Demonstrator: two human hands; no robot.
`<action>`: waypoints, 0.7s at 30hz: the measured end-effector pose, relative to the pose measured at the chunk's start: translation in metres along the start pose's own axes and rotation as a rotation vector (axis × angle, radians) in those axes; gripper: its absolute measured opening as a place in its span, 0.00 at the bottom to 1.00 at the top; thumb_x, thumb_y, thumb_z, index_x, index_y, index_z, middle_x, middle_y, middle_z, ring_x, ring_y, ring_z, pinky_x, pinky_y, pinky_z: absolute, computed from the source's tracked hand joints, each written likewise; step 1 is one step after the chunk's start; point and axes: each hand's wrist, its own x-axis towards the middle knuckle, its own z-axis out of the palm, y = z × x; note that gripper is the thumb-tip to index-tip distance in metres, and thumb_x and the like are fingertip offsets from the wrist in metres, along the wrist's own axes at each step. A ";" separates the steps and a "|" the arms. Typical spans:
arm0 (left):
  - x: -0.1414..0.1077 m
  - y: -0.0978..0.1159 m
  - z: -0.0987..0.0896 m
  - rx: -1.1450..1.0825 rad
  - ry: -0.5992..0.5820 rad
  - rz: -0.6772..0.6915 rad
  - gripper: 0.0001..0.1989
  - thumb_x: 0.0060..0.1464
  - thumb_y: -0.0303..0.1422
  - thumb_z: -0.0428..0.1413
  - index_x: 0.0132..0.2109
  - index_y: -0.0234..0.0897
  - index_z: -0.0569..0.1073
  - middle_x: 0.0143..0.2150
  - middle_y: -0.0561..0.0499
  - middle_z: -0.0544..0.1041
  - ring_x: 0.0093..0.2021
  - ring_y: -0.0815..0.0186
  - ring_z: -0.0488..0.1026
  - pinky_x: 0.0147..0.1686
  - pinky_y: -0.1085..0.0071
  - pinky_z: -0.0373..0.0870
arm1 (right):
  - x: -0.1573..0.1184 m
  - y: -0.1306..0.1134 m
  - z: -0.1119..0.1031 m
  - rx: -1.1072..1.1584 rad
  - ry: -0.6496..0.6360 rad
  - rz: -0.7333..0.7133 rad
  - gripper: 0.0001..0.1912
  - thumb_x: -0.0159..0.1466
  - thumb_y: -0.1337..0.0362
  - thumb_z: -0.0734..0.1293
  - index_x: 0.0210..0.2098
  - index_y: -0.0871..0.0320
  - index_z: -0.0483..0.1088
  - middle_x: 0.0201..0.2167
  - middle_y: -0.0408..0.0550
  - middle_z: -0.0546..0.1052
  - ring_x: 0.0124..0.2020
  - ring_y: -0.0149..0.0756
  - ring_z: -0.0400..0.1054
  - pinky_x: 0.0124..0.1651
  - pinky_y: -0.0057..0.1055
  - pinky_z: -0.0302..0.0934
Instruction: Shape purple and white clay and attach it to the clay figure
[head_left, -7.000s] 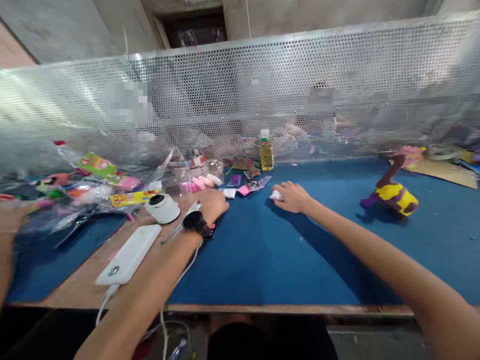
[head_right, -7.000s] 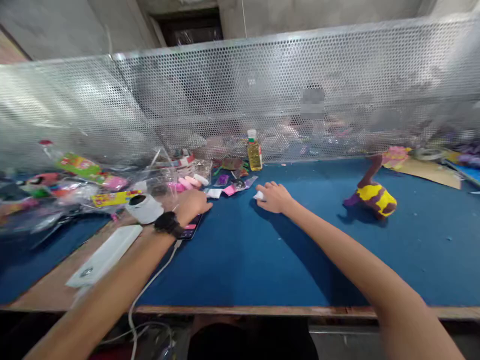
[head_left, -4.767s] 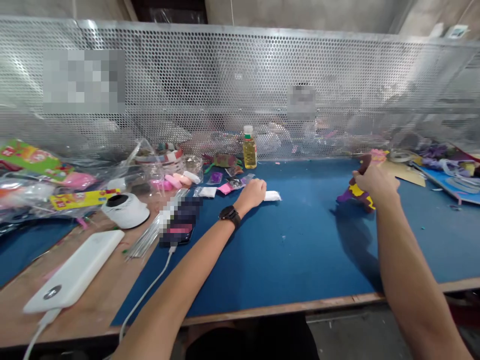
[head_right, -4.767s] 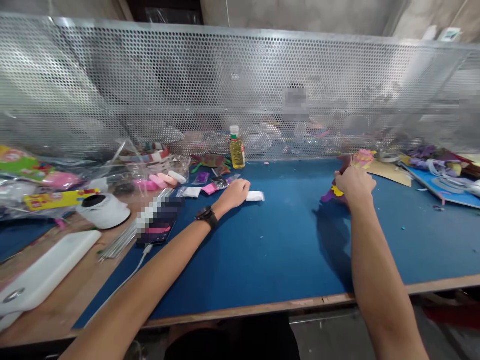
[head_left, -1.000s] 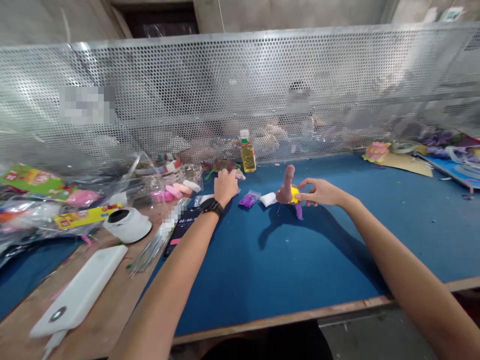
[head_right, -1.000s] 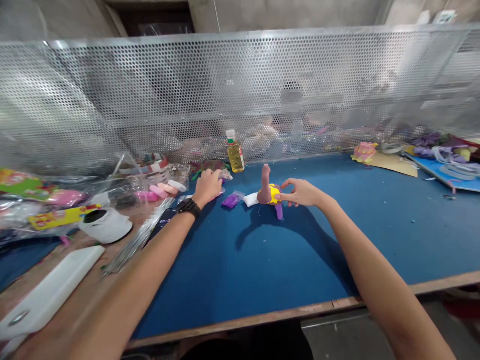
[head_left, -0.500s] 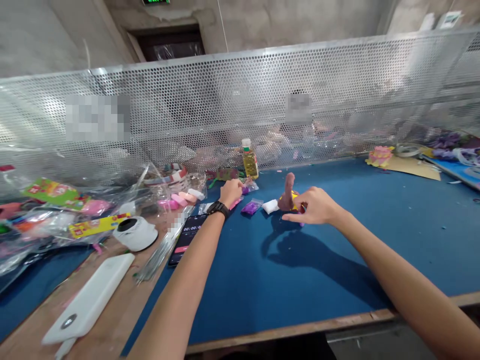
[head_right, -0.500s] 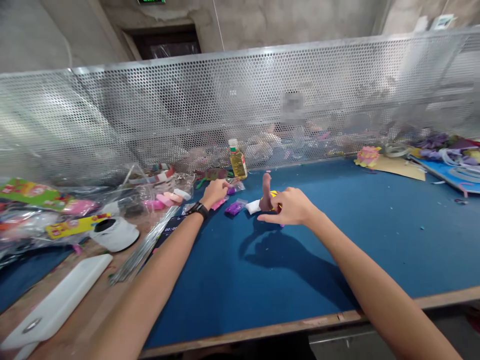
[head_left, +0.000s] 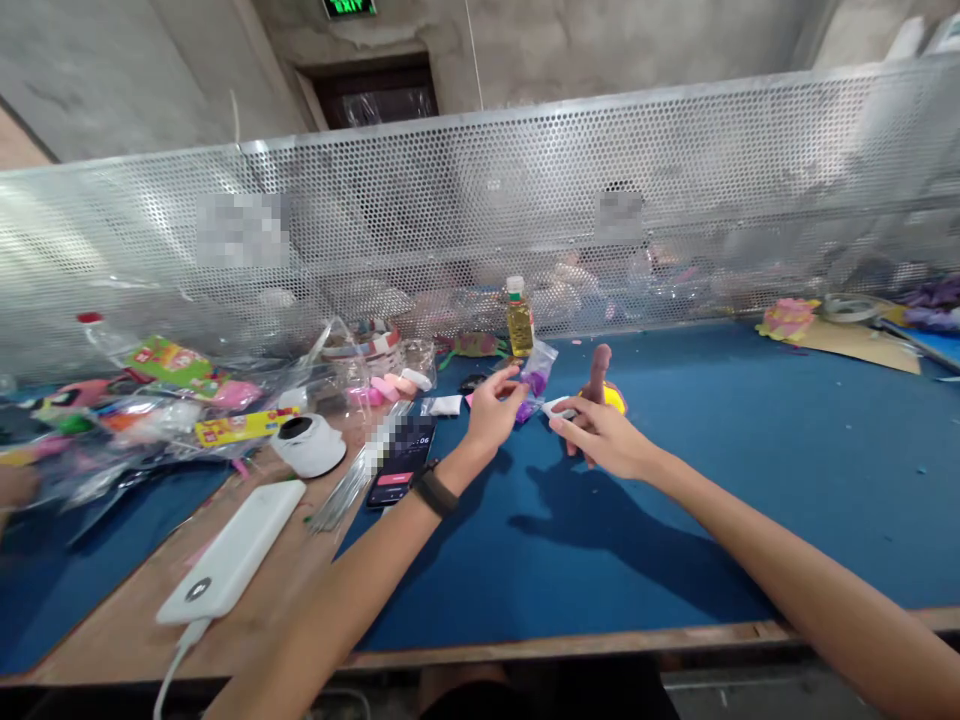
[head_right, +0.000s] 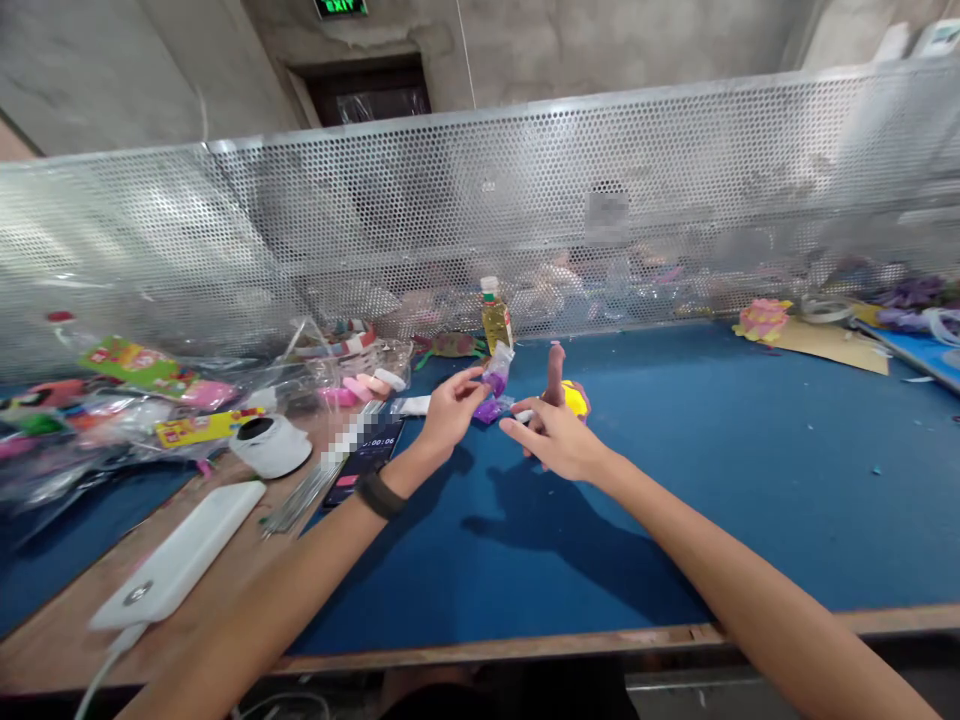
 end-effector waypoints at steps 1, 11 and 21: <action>-0.015 0.000 0.001 -0.053 -0.040 -0.033 0.22 0.57 0.36 0.63 0.58 0.34 0.76 0.42 0.45 0.83 0.41 0.62 0.80 0.45 0.67 0.75 | 0.000 -0.001 0.006 0.064 0.002 0.039 0.25 0.71 0.41 0.61 0.54 0.54 0.68 0.28 0.43 0.79 0.17 0.32 0.68 0.22 0.30 0.63; -0.065 -0.005 0.011 -0.286 -0.365 -0.195 0.11 0.56 0.39 0.62 0.39 0.35 0.78 0.35 0.49 0.80 0.37 0.63 0.78 0.44 0.66 0.75 | 0.001 0.011 0.031 0.204 -0.040 -0.033 0.22 0.74 0.45 0.57 0.33 0.54 0.63 0.25 0.43 0.77 0.16 0.28 0.68 0.21 0.27 0.63; -0.063 -0.015 0.010 -0.157 -0.400 -0.120 0.17 0.55 0.46 0.64 0.34 0.34 0.76 0.31 0.50 0.77 0.31 0.67 0.73 0.34 0.70 0.72 | 0.003 0.020 0.002 0.068 -0.072 0.005 0.33 0.74 0.42 0.54 0.22 0.56 0.66 0.17 0.43 0.72 0.17 0.28 0.65 0.26 0.27 0.61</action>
